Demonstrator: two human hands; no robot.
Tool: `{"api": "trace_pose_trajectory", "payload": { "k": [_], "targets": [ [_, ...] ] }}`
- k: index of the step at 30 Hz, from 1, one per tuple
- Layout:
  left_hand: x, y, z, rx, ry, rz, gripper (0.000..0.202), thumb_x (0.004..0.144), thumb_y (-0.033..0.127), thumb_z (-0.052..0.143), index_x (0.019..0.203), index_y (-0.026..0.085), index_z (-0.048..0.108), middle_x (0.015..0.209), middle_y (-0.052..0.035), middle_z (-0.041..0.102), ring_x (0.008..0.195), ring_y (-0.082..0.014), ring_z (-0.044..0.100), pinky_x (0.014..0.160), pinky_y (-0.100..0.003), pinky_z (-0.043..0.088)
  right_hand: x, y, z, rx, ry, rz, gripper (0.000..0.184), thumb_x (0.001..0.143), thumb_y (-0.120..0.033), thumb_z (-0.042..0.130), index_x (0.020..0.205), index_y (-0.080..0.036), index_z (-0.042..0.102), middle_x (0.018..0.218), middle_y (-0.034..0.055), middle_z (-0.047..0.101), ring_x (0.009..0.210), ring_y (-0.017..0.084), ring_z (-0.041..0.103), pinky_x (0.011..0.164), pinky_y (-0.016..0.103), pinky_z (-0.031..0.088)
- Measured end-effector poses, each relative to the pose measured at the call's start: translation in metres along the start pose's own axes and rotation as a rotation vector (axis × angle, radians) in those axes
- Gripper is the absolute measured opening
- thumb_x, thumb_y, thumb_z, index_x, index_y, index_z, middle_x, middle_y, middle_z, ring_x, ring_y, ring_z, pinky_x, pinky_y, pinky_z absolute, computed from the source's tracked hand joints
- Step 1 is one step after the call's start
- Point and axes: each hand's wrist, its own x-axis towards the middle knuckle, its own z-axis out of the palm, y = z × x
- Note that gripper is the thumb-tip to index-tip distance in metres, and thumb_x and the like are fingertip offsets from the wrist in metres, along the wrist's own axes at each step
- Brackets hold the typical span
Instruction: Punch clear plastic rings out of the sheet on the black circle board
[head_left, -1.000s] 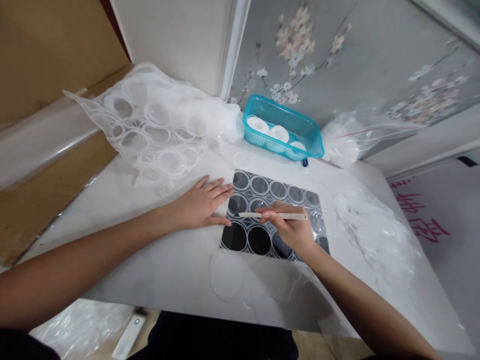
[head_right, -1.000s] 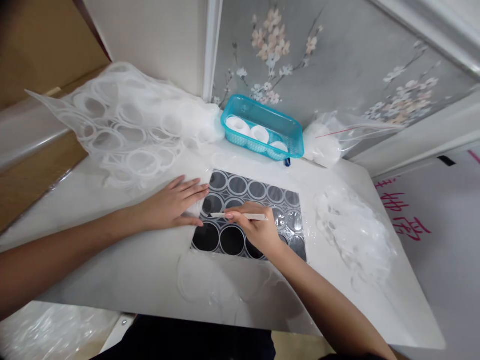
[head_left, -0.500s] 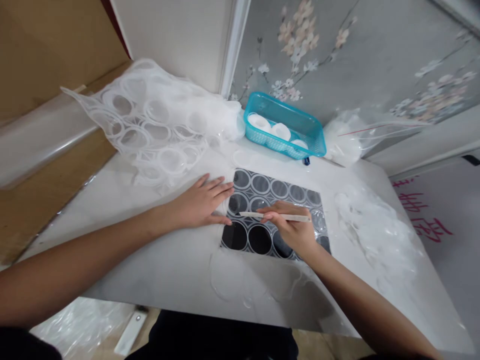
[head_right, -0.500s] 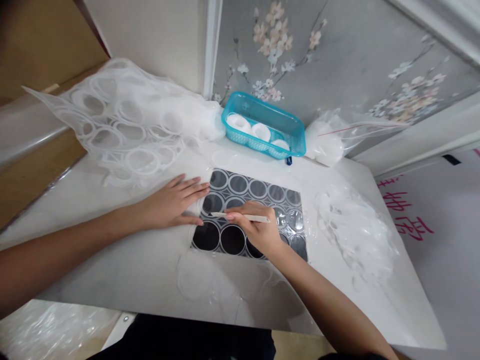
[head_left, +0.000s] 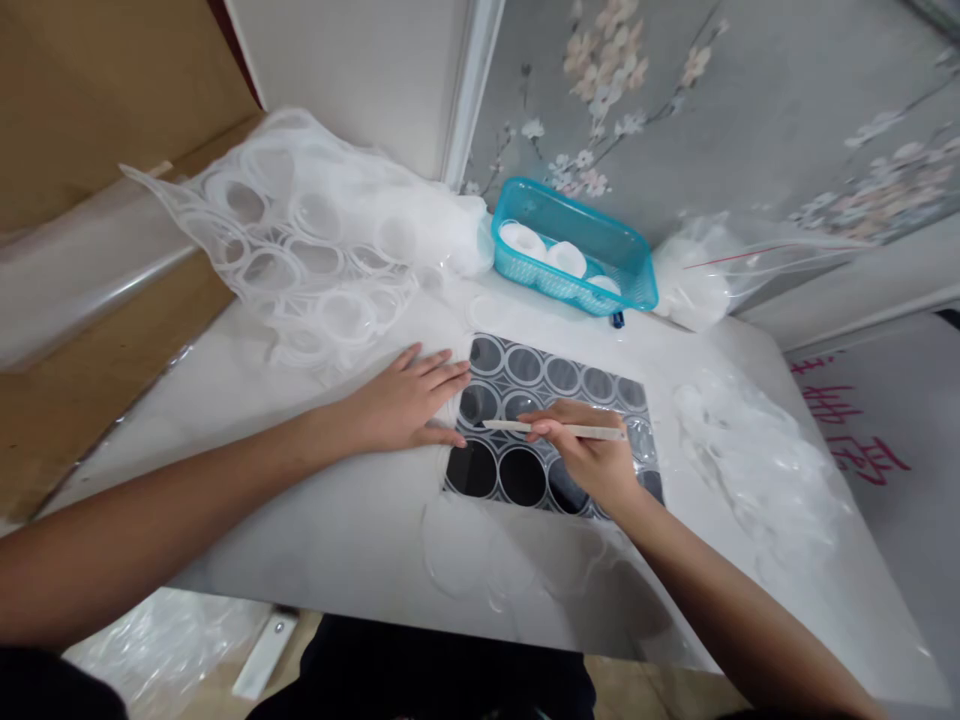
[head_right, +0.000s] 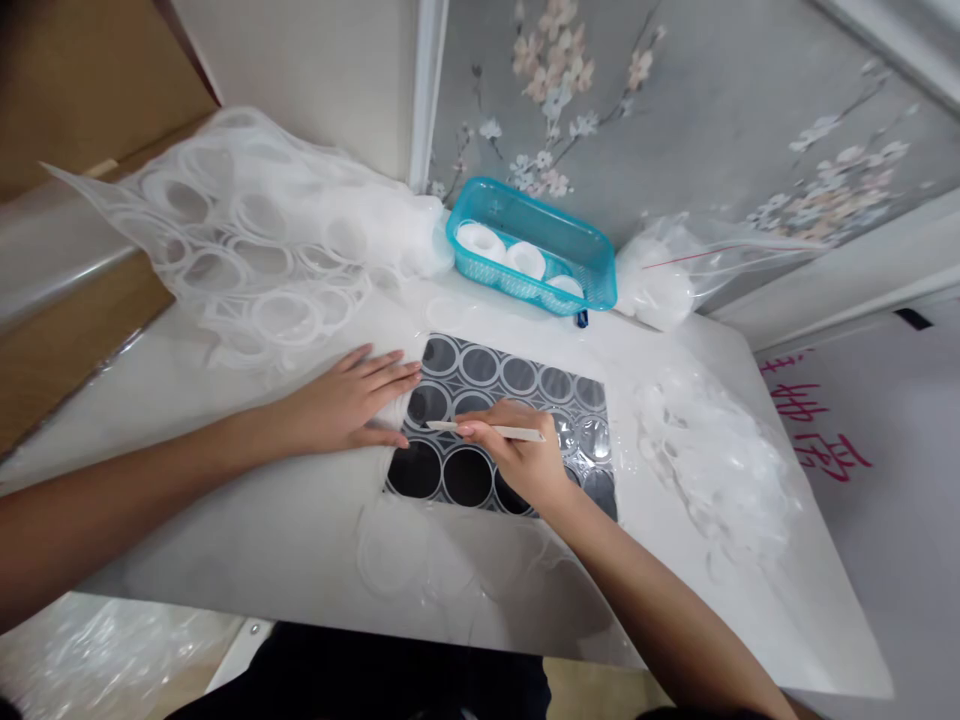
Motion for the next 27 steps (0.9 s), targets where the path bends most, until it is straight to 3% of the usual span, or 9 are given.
{"api": "trace_pose_trajectory", "payload": {
  "k": [6, 10, 16, 19, 22, 27],
  "targets": [
    [0.0, -0.001, 0.002, -0.008, 0.015, 0.009, 0.086, 0.089, 0.074, 0.039, 0.152, 0.017, 0.03, 0.156, -0.0138, 0.034, 0.147, -0.0317, 0.021, 0.118, -0.048, 0.004, 0.002, 0.002, -0.002, -0.025, -0.049, -0.068, 0.021, 0.091, -0.032, 0.062, 0.074, -0.029, 0.075, 0.079, -0.0001, 0.078, 0.067, 0.018, 0.071, 0.068, 0.037, 0.057],
    [0.0, -0.002, 0.003, -0.022, 0.026, 0.018, 0.088, 0.088, 0.074, 0.04, 0.153, 0.016, 0.029, 0.158, -0.0139, 0.031, 0.148, -0.0322, 0.02, 0.118, -0.049, 0.004, 0.007, 0.004, 0.004, -0.067, -0.133, -0.141, 0.011, 0.089, -0.028, 0.066, 0.09, -0.03, 0.076, 0.092, 0.0015, 0.079, 0.089, 0.021, 0.073, 0.084, 0.043, 0.058],
    [-0.002, 0.001, 0.005, -0.062, 0.038, -0.009, 0.094, 0.084, 0.077, 0.045, 0.155, 0.02, 0.024, 0.159, -0.0129, 0.027, 0.148, -0.0344, 0.018, 0.118, -0.053, 0.0, 0.007, 0.014, 0.02, -0.143, -0.229, -0.179, 0.016, 0.091, -0.029, 0.063, 0.101, -0.028, 0.075, 0.103, 0.0035, 0.078, 0.115, 0.027, 0.067, 0.099, 0.053, 0.053],
    [-0.001, 0.002, 0.005, -0.075, 0.029, -0.025, 0.097, 0.082, 0.078, 0.047, 0.156, 0.02, 0.021, 0.16, -0.0126, 0.025, 0.148, -0.0359, 0.015, 0.117, -0.057, -0.001, 0.002, 0.017, 0.025, -0.255, -0.239, -0.23, 0.019, 0.095, -0.026, 0.056, 0.104, -0.028, 0.073, 0.104, 0.003, 0.077, 0.122, 0.029, 0.062, 0.105, 0.058, 0.047],
    [0.0, 0.004, 0.003, -0.079, 0.001, -0.051, 0.098, 0.082, 0.077, 0.049, 0.155, 0.017, 0.022, 0.159, -0.0134, 0.026, 0.148, -0.0378, 0.015, 0.115, -0.062, -0.002, -0.007, 0.017, 0.031, -0.373, -0.269, -0.39, 0.022, 0.097, -0.021, 0.051, 0.105, -0.026, 0.071, 0.106, 0.0023, 0.077, 0.128, 0.031, 0.056, 0.111, 0.064, 0.037],
    [0.001, 0.011, -0.002, -0.094, -0.002, -0.065, 0.089, 0.087, 0.071, 0.047, 0.154, 0.017, 0.025, 0.159, -0.0125, 0.027, 0.147, -0.0421, 0.015, 0.113, -0.068, -0.003, -0.006, 0.022, 0.033, -0.517, -0.286, -0.512, 0.023, 0.095, -0.017, 0.052, 0.106, -0.028, 0.069, 0.112, 0.0035, 0.075, 0.124, 0.029, 0.059, 0.116, 0.067, 0.023]
  ]
}}
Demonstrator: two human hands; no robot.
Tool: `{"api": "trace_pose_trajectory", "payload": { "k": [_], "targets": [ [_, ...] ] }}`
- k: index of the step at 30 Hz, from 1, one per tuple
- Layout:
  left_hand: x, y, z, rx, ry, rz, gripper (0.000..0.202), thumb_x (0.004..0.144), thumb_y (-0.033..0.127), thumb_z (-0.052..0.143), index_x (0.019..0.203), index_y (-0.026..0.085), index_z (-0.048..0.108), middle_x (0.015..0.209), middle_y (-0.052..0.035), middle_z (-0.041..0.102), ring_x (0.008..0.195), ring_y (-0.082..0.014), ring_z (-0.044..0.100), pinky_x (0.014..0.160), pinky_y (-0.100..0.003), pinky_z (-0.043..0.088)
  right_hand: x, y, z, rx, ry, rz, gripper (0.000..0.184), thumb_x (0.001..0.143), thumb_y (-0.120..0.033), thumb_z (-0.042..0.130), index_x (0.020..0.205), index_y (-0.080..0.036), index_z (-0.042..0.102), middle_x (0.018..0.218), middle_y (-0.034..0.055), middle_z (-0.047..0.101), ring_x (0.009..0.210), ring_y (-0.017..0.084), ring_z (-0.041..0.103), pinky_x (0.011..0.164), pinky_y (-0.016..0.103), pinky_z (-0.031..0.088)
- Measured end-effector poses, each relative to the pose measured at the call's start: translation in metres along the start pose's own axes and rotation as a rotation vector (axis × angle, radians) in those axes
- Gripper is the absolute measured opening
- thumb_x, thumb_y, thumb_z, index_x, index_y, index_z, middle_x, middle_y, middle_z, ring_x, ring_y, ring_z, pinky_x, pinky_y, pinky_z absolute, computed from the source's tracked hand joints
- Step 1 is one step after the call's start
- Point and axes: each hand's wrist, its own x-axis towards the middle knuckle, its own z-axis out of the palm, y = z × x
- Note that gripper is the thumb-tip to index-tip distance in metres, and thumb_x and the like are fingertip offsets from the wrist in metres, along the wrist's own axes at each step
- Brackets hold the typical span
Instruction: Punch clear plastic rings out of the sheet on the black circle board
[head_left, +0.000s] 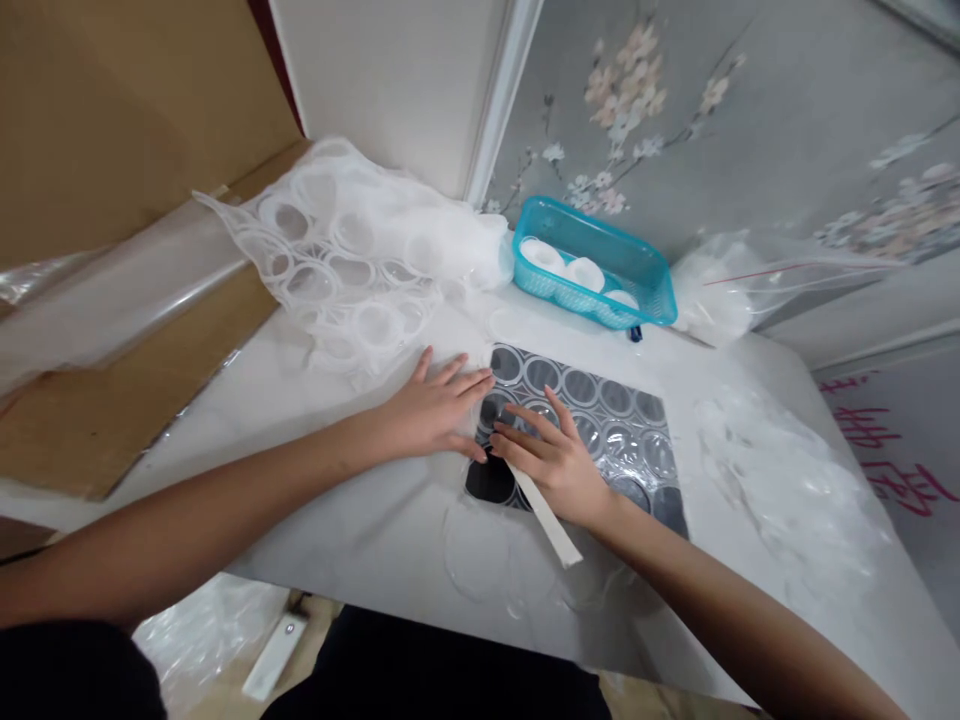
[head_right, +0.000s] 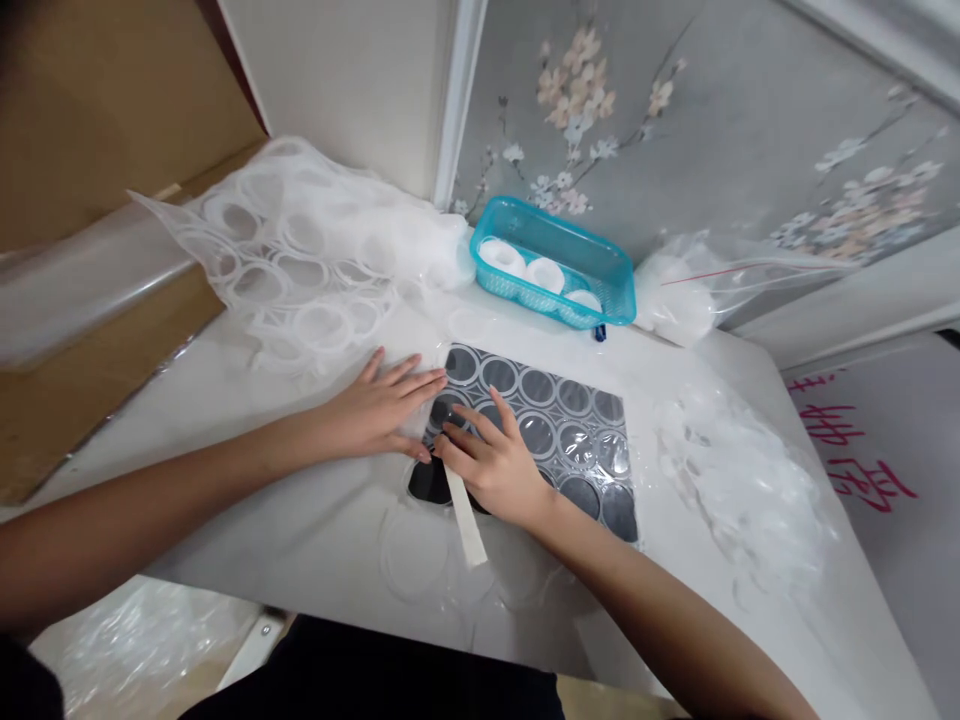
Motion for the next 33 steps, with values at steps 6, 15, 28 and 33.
{"api": "trace_pose_trajectory", "payload": {
  "k": [6, 15, 28, 33],
  "targets": [
    [0.002, 0.003, -0.005, -0.015, -0.1, -0.061, 0.1, 0.081, 0.07, 0.059, 0.156, 0.018, 0.018, 0.161, -0.0162, 0.019, 0.149, -0.0411, 0.008, 0.113, -0.07, -0.001, 0.019, 0.064, -0.043, -0.108, 0.699, 0.512, 0.022, 0.096, -0.028, 0.049, 0.096, -0.024, 0.07, 0.096, 0.0058, 0.075, 0.101, 0.028, 0.067, 0.098, 0.057, 0.047],
    [0.002, -0.004, -0.013, -0.145, 0.094, 0.03, 0.09, 0.076, 0.067, 0.067, 0.149, 0.022, 0.037, 0.153, -0.0141, 0.039, 0.143, -0.0328, 0.031, 0.116, -0.048, 0.023, -0.036, 0.018, -0.013, 0.348, 0.274, 0.586, 0.023, 0.094, -0.037, 0.054, 0.094, -0.027, 0.075, 0.096, 0.0055, 0.076, 0.106, 0.027, 0.065, 0.095, 0.048, 0.053],
    [-0.042, -0.079, -0.121, 0.256, -0.116, -0.653, 0.048, 0.065, 0.027, 0.074, 0.111, 0.018, 0.067, 0.093, -0.0116, 0.072, 0.082, -0.0323, 0.067, 0.07, -0.039, 0.051, -0.041, 0.019, 0.003, 0.561, 0.322, 0.674, 0.029, 0.091, -0.045, 0.056, 0.093, -0.025, 0.077, 0.102, 0.008, 0.076, 0.114, 0.03, 0.063, 0.102, 0.052, 0.048],
    [0.004, -0.087, -0.171, 0.261, 0.087, -0.636, 0.022, 0.083, 0.031, 0.071, 0.092, 0.012, 0.067, 0.093, -0.0077, 0.069, 0.09, -0.0249, 0.066, 0.084, -0.045, 0.053, -0.04, 0.021, 0.009, 0.593, 0.312, 0.681, 0.028, 0.091, -0.046, 0.056, 0.095, -0.027, 0.077, 0.103, 0.0066, 0.076, 0.117, 0.03, 0.061, 0.104, 0.051, 0.045]
  ]
}}
